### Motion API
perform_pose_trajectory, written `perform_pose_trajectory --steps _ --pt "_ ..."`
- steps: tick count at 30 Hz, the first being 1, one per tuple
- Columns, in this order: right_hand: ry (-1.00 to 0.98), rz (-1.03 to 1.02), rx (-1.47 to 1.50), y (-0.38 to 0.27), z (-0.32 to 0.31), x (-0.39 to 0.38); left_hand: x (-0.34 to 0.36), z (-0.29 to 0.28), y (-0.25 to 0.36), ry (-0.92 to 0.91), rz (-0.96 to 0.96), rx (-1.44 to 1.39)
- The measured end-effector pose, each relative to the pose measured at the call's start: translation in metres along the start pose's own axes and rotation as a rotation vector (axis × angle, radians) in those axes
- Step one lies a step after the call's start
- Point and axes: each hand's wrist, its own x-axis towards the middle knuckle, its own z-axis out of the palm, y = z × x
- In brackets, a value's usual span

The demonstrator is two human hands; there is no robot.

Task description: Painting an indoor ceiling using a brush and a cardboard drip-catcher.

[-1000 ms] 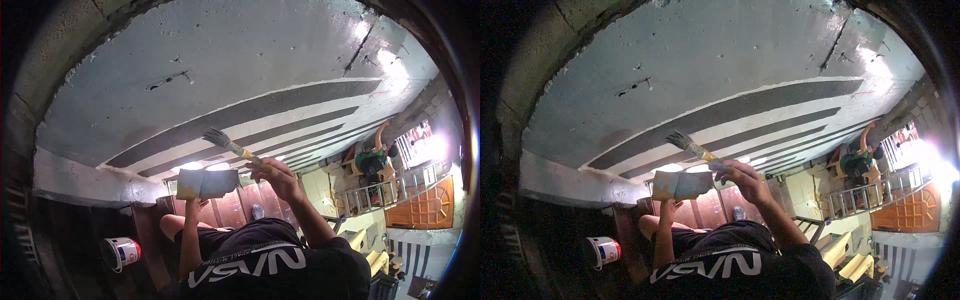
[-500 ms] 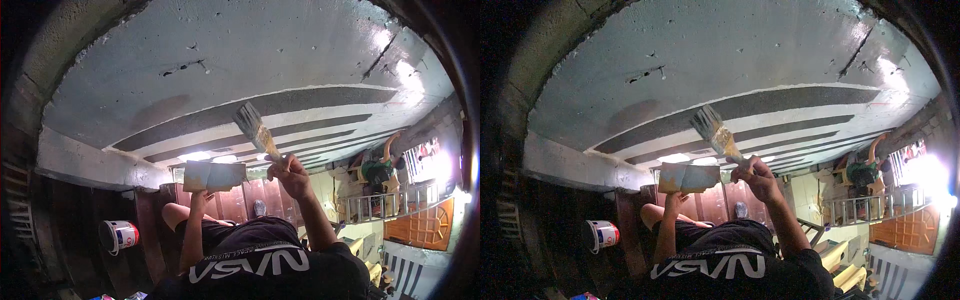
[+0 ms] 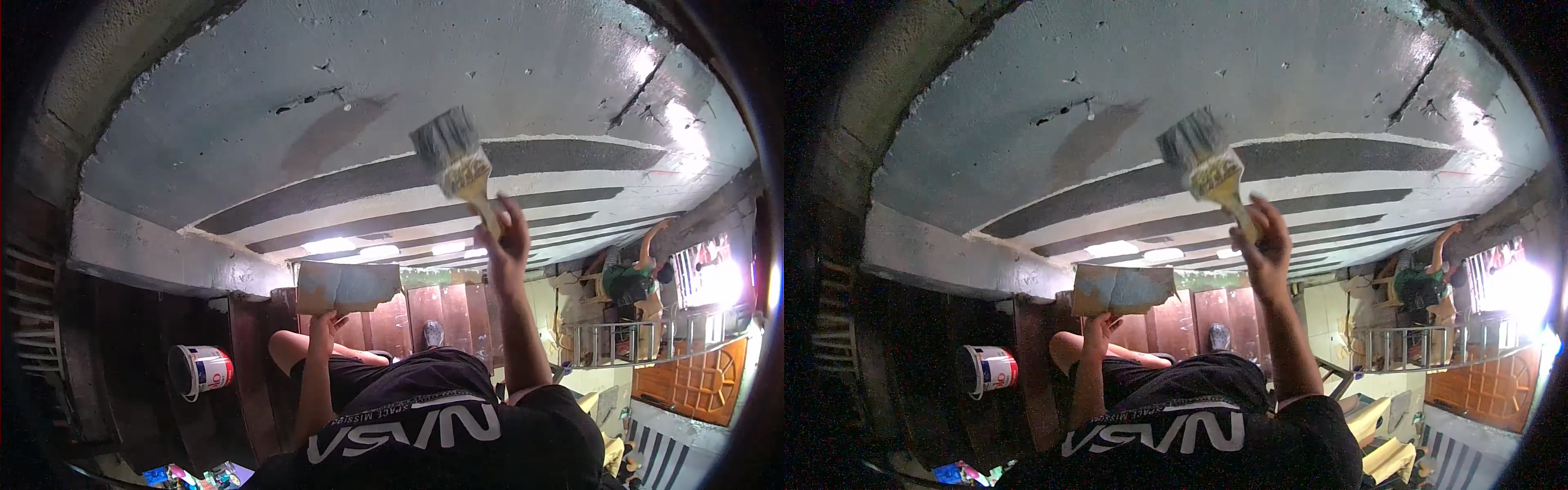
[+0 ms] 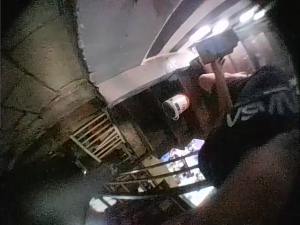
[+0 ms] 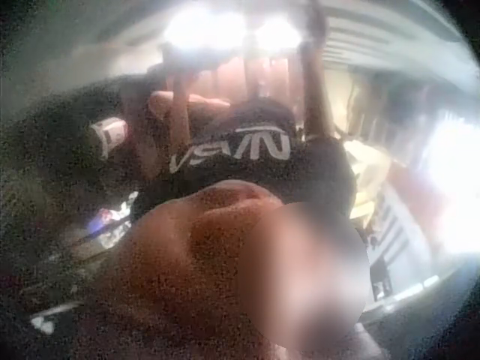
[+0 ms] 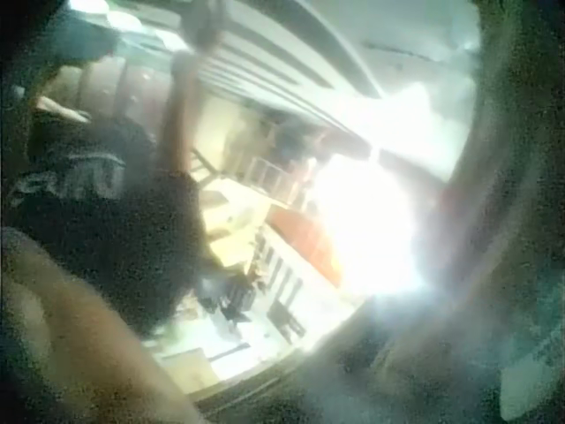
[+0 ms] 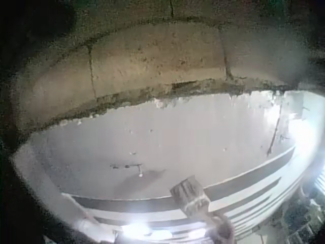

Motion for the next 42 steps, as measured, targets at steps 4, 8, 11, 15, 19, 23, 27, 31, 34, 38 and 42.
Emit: perform_pose_trajectory --steps 4,8,11,15,19,23,27,31,34,38,42 --pt "0.011 -0.056 -0.222 -0.02 0.011 0.022 -0.013 0.003 0.003 -0.003 0.041 -0.004" --pt "0.023 -0.122 -0.249 -0.028 0.02 0.034 -0.018 0.0 0.002 0.01 0.01 0.0" --pt "0.028 -0.096 -0.224 -0.029 0.02 0.04 -0.02 -0.005 -0.002 -0.023 0.001 -0.019" --pt "-0.02 -0.024 -0.047 -0.03 0.016 0.047 -0.023 -0.006 -0.008 0.042 0.006 -0.022" --pt "-0.046 -0.009 0.029 -0.031 0.01 0.044 -0.028 -0.002 -0.01 0.032 -0.013 -0.033" --pt "-0.002 -0.003 0.114 -0.029 0.0 0.033 -0.027 0.002 -0.005 0.041 -0.045 0.028" --pt "0.014 0.074 0.206 -0.022 -0.015 0.015 -0.029 -0.002 -0.003 0.034 0.044 0.021" --pt "0.028 0.057 0.25 -0.013 -0.025 -0.004 -0.029 -0.008 0.015 0.065 0.083 0.062" --pt "-0.074 -0.102 0.021 -0.01 -0.026 -0.014 -0.026 -0.012 0.03 -0.014 0.09 0.033" --pt "-0.031 -0.061 -0.196 -0.015 -0.02 -0.023 -0.001 -0.01 0.034 -0.142 0.047 -0.112" --pt "-0.029 -0.109 -0.382 -0.021 -0.014 -0.025 0.05 0.008 0.028 -0.102 -0.013 0.086"
